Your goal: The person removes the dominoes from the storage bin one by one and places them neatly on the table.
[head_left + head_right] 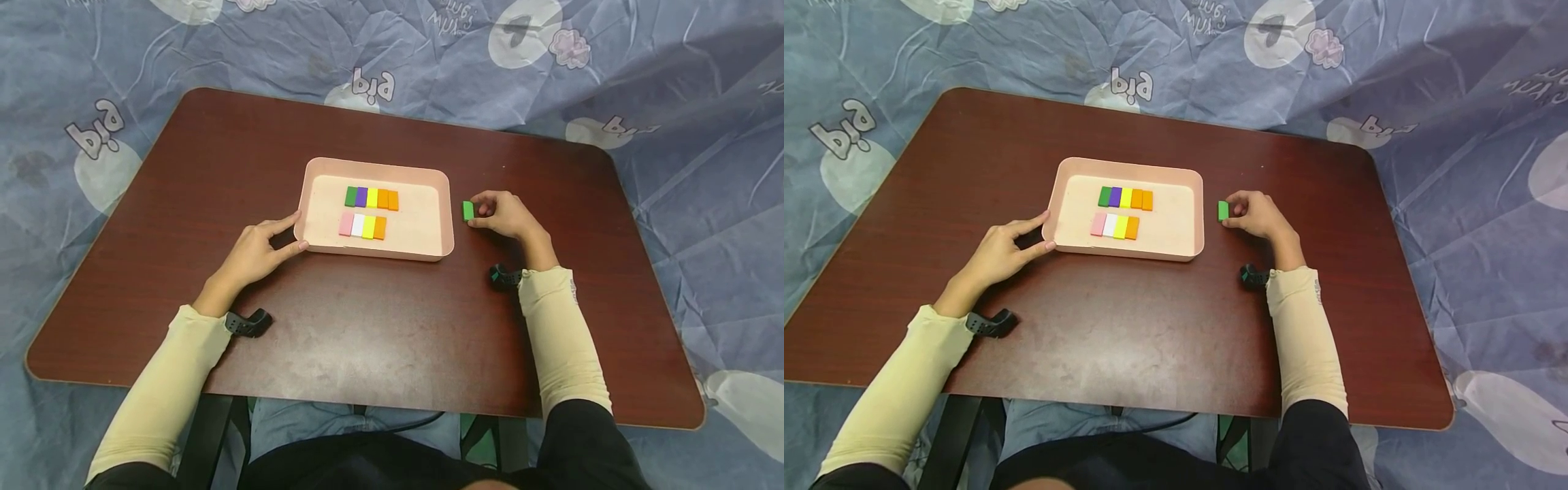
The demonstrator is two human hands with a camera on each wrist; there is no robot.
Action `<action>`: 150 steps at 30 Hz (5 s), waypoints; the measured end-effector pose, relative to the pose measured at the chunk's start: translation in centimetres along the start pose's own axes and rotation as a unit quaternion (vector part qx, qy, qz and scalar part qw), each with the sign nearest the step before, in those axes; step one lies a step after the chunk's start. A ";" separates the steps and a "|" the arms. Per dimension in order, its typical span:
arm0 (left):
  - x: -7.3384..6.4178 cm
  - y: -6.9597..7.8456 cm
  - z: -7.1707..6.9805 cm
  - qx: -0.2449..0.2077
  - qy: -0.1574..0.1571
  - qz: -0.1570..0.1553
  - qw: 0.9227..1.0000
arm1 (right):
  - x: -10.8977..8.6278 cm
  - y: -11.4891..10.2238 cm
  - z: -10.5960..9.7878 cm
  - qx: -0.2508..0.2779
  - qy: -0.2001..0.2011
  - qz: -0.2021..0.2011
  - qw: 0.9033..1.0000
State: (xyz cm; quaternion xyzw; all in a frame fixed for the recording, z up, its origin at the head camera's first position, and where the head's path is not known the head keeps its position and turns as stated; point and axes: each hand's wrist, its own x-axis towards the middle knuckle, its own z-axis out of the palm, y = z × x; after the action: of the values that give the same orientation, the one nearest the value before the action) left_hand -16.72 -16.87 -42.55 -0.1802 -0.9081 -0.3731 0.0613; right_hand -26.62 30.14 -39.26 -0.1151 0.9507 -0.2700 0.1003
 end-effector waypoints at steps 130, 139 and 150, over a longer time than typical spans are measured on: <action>0.1 -0.1 -0.2 -0.002 -0.010 -0.003 1.000 | 7.7 -12.7 3.9 -0.123 -0.129 -0.073 0.981; 0.1 -0.1 -0.2 0.005 -0.011 0.000 1.000 | 7.5 -12.8 3.6 -0.102 -0.134 -0.079 0.983; 0.0 -0.1 -0.1 0.002 -0.013 -0.005 1.000 | 6.3 -13.9 2.3 -0.102 -0.121 -0.114 0.981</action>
State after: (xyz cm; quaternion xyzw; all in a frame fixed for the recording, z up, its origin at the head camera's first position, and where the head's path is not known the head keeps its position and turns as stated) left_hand -16.81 -17.05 -42.52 -0.1804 -0.9102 -0.3696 0.0484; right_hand -29.78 15.79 -34.49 -0.2645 0.9347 -0.1654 0.1703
